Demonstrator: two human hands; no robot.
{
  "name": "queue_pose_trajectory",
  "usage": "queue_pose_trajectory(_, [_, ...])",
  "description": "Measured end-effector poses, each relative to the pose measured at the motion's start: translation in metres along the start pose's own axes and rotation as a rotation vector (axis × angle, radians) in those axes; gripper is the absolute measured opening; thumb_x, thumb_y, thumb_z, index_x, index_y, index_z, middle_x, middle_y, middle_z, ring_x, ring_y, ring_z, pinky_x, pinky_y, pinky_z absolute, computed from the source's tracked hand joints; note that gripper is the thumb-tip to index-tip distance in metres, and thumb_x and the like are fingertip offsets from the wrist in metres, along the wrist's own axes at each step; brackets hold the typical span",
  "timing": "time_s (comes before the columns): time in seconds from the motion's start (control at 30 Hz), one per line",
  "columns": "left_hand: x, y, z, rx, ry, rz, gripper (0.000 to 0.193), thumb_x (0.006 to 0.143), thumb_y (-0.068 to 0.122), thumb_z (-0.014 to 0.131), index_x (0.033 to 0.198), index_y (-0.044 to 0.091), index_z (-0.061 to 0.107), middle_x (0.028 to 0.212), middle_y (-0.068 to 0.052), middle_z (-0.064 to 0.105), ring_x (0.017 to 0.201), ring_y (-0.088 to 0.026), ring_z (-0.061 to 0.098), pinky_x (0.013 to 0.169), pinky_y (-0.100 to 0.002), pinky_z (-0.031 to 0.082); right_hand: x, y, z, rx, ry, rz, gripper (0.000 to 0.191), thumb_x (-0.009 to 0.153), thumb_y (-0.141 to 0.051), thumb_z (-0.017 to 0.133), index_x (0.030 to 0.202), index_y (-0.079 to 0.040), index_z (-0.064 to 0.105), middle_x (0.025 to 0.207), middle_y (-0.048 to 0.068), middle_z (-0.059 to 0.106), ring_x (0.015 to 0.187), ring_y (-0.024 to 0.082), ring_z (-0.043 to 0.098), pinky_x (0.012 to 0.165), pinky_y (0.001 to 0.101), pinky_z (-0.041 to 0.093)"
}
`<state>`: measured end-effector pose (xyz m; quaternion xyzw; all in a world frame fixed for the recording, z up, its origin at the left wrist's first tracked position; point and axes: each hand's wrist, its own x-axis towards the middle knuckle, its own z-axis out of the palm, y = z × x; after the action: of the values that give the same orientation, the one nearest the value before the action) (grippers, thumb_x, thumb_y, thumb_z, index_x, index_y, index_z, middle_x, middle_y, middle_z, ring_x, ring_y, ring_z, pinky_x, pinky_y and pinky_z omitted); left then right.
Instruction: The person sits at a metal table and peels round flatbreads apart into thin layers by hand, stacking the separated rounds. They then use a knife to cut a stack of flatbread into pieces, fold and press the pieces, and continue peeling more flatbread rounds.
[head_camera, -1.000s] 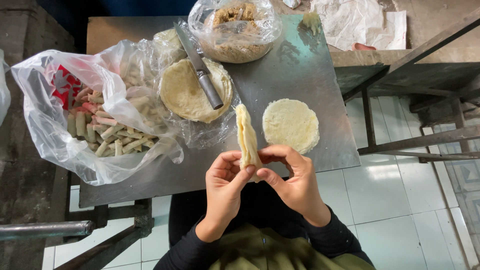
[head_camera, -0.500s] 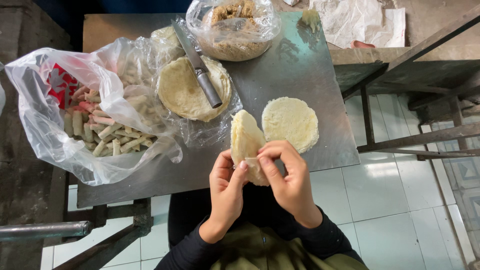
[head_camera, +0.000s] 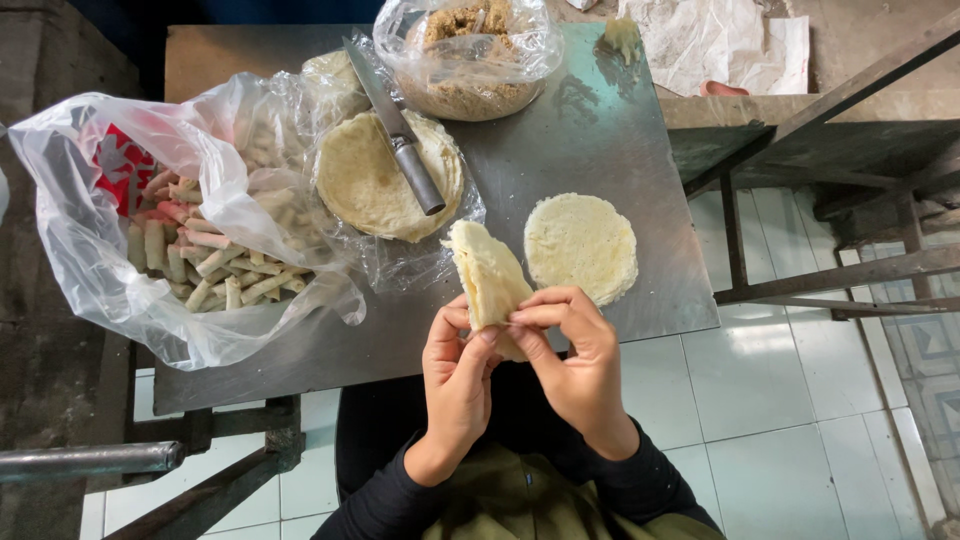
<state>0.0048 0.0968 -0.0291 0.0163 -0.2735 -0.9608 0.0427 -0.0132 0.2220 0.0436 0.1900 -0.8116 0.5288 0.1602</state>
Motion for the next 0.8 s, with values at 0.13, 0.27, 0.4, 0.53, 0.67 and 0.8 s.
queue_pose_trajectory(0.13, [-0.005, -0.006, -0.003, -0.003, 0.016, -0.029, 0.01, 0.099, 0.0, 0.056, 0.102, 0.007, 0.049, 0.13, -0.003, 0.059, 0.105, -0.011, 0.064, 0.085, -0.028, 0.056, -0.001, 0.014, -0.001, 0.271, 0.026, 0.234, 0.005, 0.103, -0.005, 0.066, 0.107, -0.001, 0.066, 0.101, 0.004, 0.067, 0.09, 0.012, 0.06, 0.083, 0.027, 0.051])
queue_pose_trajectory(0.27, [-0.01, -0.013, -0.007, -0.039, -0.068, -0.027, 0.011, 0.109, 0.002, 0.056, 0.115, 0.007, 0.047, 0.117, -0.011, 0.058, 0.101, -0.014, 0.061, 0.086, -0.029, 0.054, -0.002, 0.021, 0.003, 0.163, 0.133, 0.276, 0.006, 0.106, -0.006, 0.062, 0.109, -0.002, 0.06, 0.097, 0.003, 0.066, 0.087, 0.011, 0.061, 0.08, 0.0249, 0.053])
queue_pose_trajectory(0.4, [-0.011, -0.011, -0.004, 0.169, -0.113, 0.001, 0.028, 0.104, 0.004, 0.057, 0.13, 0.006, 0.045, 0.121, -0.005, 0.059, 0.109, -0.01, 0.057, 0.097, -0.026, 0.05, -0.005, 0.016, 0.004, -0.119, -0.009, 0.024, 0.013, 0.104, 0.0, 0.053, 0.115, -0.002, 0.061, 0.098, 0.008, 0.064, 0.084, 0.016, 0.064, 0.076, 0.0252, 0.051])
queue_pose_trajectory(0.53, [-0.01, -0.007, 0.005, 0.289, -0.095, -0.065, 0.044, 0.101, 0.01, 0.058, 0.142, 0.002, 0.045, 0.126, -0.001, 0.059, 0.113, -0.008, 0.056, 0.096, -0.026, 0.048, -0.008, 0.014, 0.009, -0.213, 0.001, -0.148, 0.01, 0.101, -0.004, 0.062, 0.111, -0.002, 0.059, 0.097, 0.011, 0.065, 0.083, 0.021, 0.067, 0.073, 0.0277, 0.052])
queue_pose_trajectory(0.67, [-0.013, -0.008, 0.01, 0.252, -0.058, -0.079, 0.038, 0.109, 0.016, 0.052, 0.142, -0.003, 0.056, 0.127, -0.006, 0.065, 0.112, -0.01, 0.058, 0.098, -0.026, 0.048, -0.015, 0.025, 0.007, -0.145, 0.137, 0.02, 0.005, 0.107, -0.008, 0.06, 0.103, -0.004, 0.057, 0.091, 0.005, 0.063, 0.078, 0.015, 0.059, 0.072, 0.0259, 0.05])
queue_pose_trajectory(0.8, [-0.023, -0.012, 0.011, 0.196, -0.061, -0.1, 0.039, 0.11, 0.017, 0.05, 0.14, -0.007, 0.055, 0.128, -0.009, 0.068, 0.114, -0.013, 0.061, 0.101, -0.029, 0.049, -0.018, 0.038, -0.004, 0.208, 0.146, 0.361, 0.013, 0.113, -0.014, 0.051, 0.105, -0.004, 0.055, 0.09, -0.001, 0.053, 0.078, 0.007, 0.043, 0.07, 0.0216, 0.041])
